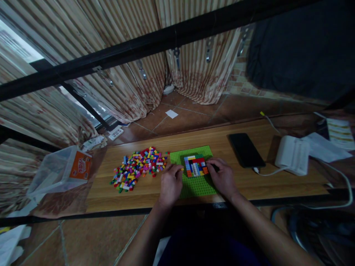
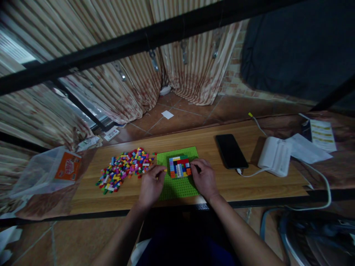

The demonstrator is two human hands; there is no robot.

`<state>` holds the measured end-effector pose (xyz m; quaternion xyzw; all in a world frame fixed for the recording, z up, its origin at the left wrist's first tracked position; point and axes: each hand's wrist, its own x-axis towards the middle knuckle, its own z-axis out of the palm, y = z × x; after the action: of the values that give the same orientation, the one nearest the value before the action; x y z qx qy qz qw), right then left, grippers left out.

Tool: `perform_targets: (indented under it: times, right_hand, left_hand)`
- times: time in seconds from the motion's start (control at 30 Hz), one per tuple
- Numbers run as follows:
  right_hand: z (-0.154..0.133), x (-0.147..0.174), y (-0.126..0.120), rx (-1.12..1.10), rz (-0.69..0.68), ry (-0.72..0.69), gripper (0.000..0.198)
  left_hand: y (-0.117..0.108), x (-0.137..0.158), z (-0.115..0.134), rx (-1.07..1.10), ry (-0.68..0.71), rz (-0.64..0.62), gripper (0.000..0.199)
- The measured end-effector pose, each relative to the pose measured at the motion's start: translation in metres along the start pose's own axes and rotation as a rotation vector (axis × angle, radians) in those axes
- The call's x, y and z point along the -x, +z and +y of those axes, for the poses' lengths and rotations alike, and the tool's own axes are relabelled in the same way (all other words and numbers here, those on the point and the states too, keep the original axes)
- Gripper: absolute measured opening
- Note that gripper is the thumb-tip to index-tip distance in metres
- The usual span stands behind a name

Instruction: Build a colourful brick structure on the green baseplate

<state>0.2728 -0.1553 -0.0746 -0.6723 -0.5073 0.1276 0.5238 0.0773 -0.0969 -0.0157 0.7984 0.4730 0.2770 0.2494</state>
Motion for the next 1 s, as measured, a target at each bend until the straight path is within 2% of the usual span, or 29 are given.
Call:
perform_targets:
  times: [0.17,0.33,0.6,0.8,1.0]
  right_hand:
    - [-0.001,0.000,0.000,-0.002,0.006,-0.003,0.016]
    - [-0.002,-0.001,0.000,-0.001,-0.003,-0.010,0.016]
    - [0.000,-0.001,0.000,0.006,-0.008,-0.012,0.016]
    - [-0.002,-0.001,-0.001,-0.003,-0.007,-0.003,0.017]
    - [-0.001,-0.001,0.000,0.003,0.002,-0.007,0.016]
  left_hand:
    - [0.009,-0.018,0.017,-0.024,0.077,-0.077,0.020]
    - [0.014,-0.027,0.021,-0.230,0.102,-0.201,0.021]
    - [0.015,-0.034,0.027,-0.366,0.137,-0.249,0.026]
    - [0.011,-0.041,0.033,-0.489,0.205,-0.333,0.017]
    - [0.011,-0.045,0.036,-0.517,0.222,-0.372,0.017]
